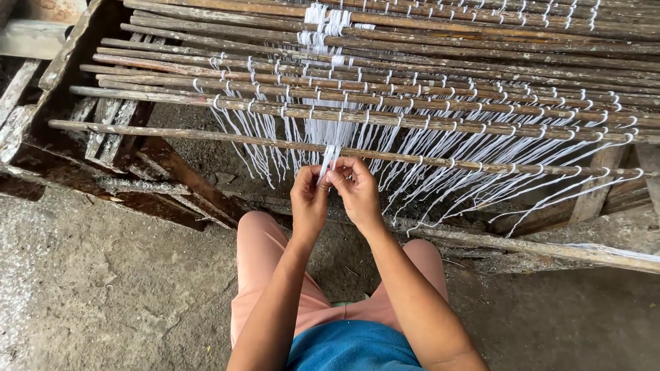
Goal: The person is weaving or looping white threads onto a series of wooden sticks arranged on a frame.
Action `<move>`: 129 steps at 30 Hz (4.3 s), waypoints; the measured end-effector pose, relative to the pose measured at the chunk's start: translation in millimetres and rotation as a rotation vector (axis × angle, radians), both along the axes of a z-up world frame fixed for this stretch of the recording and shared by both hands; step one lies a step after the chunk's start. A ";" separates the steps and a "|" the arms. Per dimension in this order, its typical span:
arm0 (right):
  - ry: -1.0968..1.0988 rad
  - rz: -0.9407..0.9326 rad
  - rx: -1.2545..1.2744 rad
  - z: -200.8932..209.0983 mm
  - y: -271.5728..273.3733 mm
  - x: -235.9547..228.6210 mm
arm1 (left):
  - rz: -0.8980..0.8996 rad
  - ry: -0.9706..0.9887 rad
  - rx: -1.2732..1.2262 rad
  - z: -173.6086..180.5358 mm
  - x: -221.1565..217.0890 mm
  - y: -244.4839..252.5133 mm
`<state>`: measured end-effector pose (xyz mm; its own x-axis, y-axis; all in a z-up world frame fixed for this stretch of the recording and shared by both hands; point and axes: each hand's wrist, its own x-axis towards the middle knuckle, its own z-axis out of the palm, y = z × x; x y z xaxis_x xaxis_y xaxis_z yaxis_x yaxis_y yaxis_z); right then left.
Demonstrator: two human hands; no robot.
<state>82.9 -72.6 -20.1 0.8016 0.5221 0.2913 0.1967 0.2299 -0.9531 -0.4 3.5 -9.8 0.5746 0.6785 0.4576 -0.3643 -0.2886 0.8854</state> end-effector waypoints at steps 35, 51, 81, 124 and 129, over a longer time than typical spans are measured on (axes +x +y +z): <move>-0.203 -0.075 -0.210 -32.2 -15.7 -1.8 | -0.113 0.129 -0.254 -25.8 -22.0 -6.6; 0.356 0.260 0.114 -6.2 -43.6 -13.1 | -0.002 0.155 -0.254 -37.8 -9.9 -5.5; -0.075 0.391 -0.113 -31.6 -82.7 -3.2 | 0.000 0.390 0.026 -81.7 -18.5 12.6; 0.311 0.105 -0.035 78.9 -30.6 0.6 | -0.286 0.066 -0.201 15.3 0.5 32.8; 0.378 0.276 -0.034 72.0 -21.6 1.6 | -0.211 -0.025 -0.284 14.7 1.5 24.0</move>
